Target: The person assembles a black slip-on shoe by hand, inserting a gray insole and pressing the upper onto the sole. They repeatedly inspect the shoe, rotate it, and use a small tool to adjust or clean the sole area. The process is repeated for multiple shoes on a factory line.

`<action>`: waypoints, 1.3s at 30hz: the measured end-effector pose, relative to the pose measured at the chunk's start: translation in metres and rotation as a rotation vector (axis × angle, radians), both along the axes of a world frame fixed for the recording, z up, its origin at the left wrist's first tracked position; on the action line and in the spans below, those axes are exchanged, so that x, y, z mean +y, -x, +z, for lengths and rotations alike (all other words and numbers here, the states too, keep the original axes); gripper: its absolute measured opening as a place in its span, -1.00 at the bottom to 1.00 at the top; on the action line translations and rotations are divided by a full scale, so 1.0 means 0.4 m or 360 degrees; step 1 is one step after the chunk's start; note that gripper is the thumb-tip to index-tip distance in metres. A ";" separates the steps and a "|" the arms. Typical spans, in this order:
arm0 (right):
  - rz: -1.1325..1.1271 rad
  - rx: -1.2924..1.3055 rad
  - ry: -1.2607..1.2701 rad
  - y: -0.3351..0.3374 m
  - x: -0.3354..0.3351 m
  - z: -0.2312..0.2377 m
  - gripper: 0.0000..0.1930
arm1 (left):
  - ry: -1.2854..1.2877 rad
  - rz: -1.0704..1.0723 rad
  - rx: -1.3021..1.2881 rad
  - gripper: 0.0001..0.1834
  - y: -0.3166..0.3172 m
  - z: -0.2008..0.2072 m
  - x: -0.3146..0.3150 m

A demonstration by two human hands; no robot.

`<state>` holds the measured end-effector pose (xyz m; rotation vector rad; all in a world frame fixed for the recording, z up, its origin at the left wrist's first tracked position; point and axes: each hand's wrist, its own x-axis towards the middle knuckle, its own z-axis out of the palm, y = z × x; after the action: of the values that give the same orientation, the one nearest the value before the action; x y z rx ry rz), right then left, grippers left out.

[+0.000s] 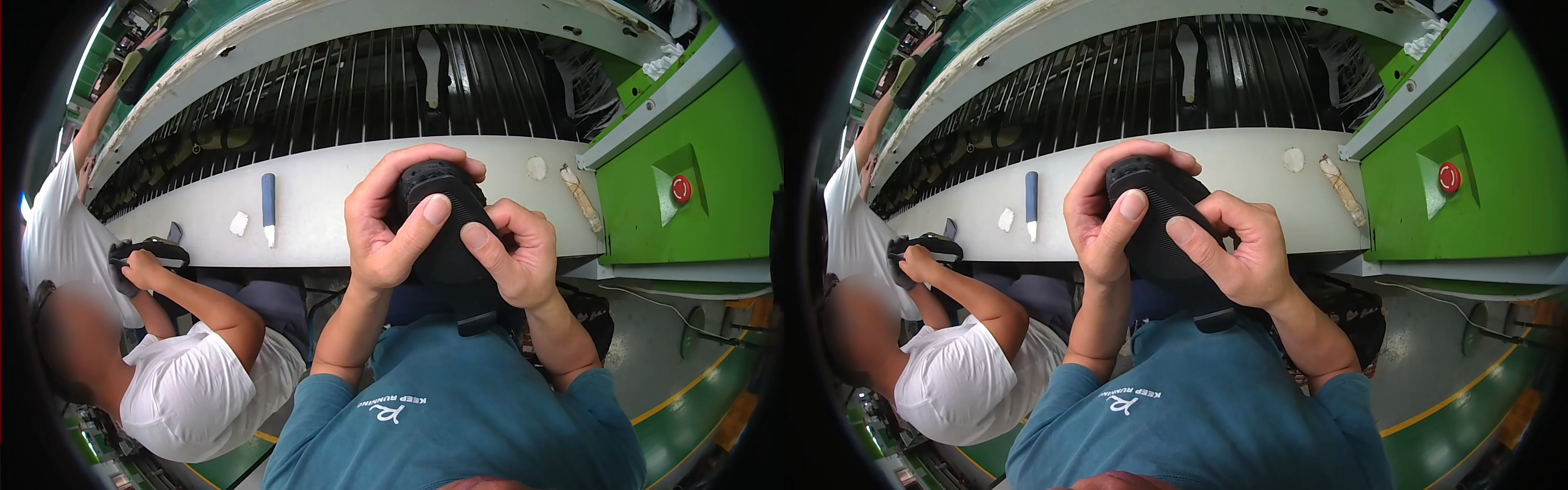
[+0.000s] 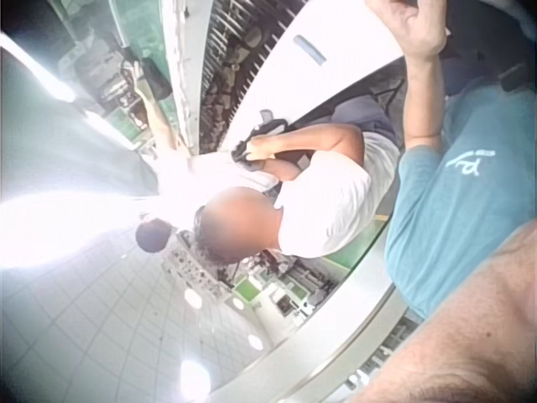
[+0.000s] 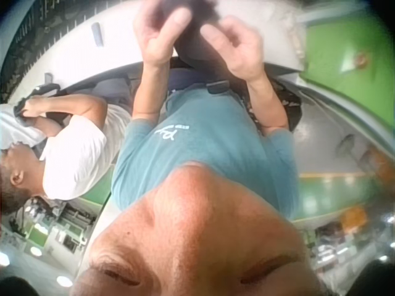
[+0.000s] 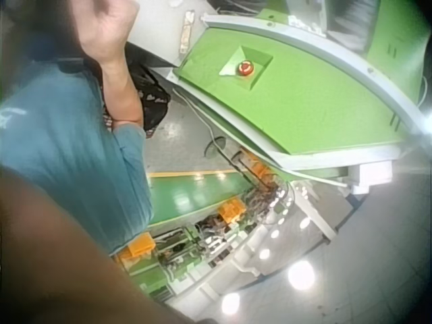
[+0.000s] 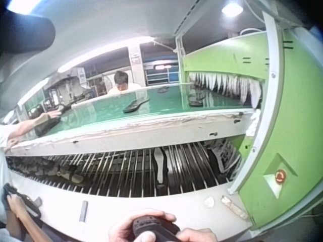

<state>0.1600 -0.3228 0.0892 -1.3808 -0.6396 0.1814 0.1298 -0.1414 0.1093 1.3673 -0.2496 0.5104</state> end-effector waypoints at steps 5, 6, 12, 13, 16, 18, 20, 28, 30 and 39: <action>-0.0021 0.0002 0.0000 0.006 0.003 0.004 -0.75 | -0.0013 0.0001 0.0007 -0.45 0.004 0.003 0.002; -0.0022 0.0001 0.0013 0.006 0.002 0.004 -0.76 | -0.0004 0.0000 0.0009 -0.45 0.005 0.004 0.001; -0.0048 -0.0040 0.0025 0.006 0.002 0.010 -0.75 | 0.0063 -0.0075 0.0011 -0.47 0.006 0.013 0.003; -0.0053 -0.0045 0.0029 0.006 0.002 0.010 -0.75 | 0.0080 -0.0100 -0.0004 -0.49 0.004 0.008 0.007; -0.0049 -0.0029 0.0020 0.003 0.002 0.004 -0.75 | 0.0108 -0.0121 -0.0036 -0.51 0.004 0.003 0.009; -0.0025 -0.0022 0.0038 0.004 0.000 0.014 -0.75 | 0.0102 -0.0113 -0.0039 -0.48 0.007 0.004 0.010; -0.0010 -0.0024 0.0058 0.007 -0.001 0.018 -0.75 | 0.0088 -0.0113 -0.0037 -0.40 0.011 -0.002 0.011; 0.0068 -0.0149 0.0082 0.016 -0.006 0.024 -0.76 | -0.0167 0.0074 -0.0002 -0.53 0.050 0.022 0.004; 0.0078 -0.0138 0.0082 0.016 -0.007 0.027 -0.75 | -0.0179 0.0069 -0.0006 -0.58 0.051 0.025 0.005; 0.0097 -0.0188 0.0114 0.014 -0.020 0.026 -0.76 | -0.0289 0.0058 0.0124 -0.65 0.058 0.060 0.002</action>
<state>0.1542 -0.3309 0.0997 -1.4494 -0.7806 0.1737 0.1067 -0.1404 0.1334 1.5673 -0.2115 0.4725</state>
